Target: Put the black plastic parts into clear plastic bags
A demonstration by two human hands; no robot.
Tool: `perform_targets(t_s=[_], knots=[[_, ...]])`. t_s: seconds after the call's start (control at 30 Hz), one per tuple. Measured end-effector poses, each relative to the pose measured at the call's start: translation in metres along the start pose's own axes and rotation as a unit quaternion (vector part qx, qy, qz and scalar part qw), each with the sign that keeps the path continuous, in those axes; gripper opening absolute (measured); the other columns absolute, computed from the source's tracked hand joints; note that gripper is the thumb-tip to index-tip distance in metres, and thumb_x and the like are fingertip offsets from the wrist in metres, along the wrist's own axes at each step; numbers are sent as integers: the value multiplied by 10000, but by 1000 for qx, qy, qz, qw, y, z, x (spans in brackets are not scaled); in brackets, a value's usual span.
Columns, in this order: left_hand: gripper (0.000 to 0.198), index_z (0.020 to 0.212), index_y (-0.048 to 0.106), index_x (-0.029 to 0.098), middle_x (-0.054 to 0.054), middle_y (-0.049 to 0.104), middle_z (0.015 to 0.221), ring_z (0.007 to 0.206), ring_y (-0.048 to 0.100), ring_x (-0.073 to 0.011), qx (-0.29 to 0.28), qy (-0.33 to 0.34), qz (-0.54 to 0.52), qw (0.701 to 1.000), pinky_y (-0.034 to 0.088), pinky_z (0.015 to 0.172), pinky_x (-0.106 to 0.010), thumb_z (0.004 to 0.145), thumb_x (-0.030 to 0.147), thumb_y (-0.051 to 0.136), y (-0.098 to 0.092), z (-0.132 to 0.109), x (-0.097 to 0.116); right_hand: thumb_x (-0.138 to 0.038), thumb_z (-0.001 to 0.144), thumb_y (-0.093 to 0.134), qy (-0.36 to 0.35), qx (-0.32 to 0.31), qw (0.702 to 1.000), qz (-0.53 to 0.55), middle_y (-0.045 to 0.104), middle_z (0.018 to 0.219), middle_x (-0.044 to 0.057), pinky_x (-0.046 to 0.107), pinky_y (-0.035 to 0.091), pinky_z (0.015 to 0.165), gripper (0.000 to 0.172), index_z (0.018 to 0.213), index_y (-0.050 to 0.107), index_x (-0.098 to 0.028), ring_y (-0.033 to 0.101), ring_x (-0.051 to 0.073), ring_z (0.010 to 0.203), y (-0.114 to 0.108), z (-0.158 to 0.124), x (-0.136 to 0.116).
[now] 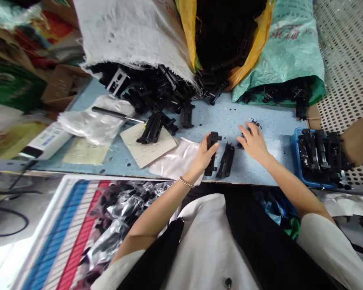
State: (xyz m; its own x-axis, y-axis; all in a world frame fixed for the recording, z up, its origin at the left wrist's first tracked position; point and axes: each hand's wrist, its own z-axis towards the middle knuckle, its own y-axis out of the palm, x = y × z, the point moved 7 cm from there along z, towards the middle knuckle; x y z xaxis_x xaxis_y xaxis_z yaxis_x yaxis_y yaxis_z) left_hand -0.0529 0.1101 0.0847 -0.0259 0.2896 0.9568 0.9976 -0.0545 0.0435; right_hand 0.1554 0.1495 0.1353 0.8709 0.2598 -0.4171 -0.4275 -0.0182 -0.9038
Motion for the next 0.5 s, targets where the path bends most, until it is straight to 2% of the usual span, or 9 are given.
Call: perform_targets(t_s=[0.07,0.1,0.17,0.23,0.3,0.4,0.47,0.5], knots=[[585,1465,479,216,-124,651,1273,1086,665,-249,-11,5,55,998,539,993,-431,931,409,618,-3,4,-15,-393,997,489,29,-8,999,-34,424,1578,194,680,254,1226,479,1411,581,-171,218,429,1555,5,2,41],[554,1440,498,208,-129,642,1327,1200,628,-269,-9,14,73,997,488,1079,-452,930,390,613,-4,5,-21,-351,988,487,23,-32,999,-23,411,1595,187,675,236,1245,479,1422,571,-166,175,413,1577,12,-5,55],[528,1422,502,195,-137,600,1429,1382,518,-280,7,40,89,995,359,1204,-469,935,377,592,-2,5,-31,-265,982,447,-8,-54,998,27,418,1604,159,644,252,1264,459,1415,569,-175,175,355,1593,26,-30,68],[558,1455,461,173,-159,537,1504,1465,435,-282,20,53,84,995,271,1255,-482,948,384,562,9,3,-40,-204,987,411,-43,-48,994,84,447,1589,158,641,279,1260,429,1379,583,-176,214,321,1590,37,-64,60],[615,1507,399,162,-183,459,1564,1507,379,-291,28,53,76,995,226,1275,-497,956,389,550,28,-1,-47,-168,992,410,-71,-33,987,138,512,1540,143,645,329,1239,410,1363,581,-210,293,291,1566,46,-95,41],[676,1554,344,190,-186,346,1634,1559,289,-311,19,49,84,995,187,1292,-518,949,386,573,51,-6,-43,-182,992,471,-83,-7,981,172,537,1515,148,680,362,1208,400,1378,567,-232,308,315,1559,49,-121,16],[678,1566,333,216,-172,340,1646,1570,266,-315,2,82,119,990,189,1291,-537,956,395,568,44,-4,-24,-226,1001,506,-59,9,981,184,541,1511,144,684,370,1199,380,1375,570,-247,313,331,1555,41,-126,15],[667,1569,333,226,-164,352,1644,1568,268,-312,7,113,149,982,197,1288,-544,963,394,556,30,-2,-9,-252,1007,518,-41,22,981,190,555,1496,140,677,376,1197,361,1362,579,-254,333,334,1545,33,-125,19]])
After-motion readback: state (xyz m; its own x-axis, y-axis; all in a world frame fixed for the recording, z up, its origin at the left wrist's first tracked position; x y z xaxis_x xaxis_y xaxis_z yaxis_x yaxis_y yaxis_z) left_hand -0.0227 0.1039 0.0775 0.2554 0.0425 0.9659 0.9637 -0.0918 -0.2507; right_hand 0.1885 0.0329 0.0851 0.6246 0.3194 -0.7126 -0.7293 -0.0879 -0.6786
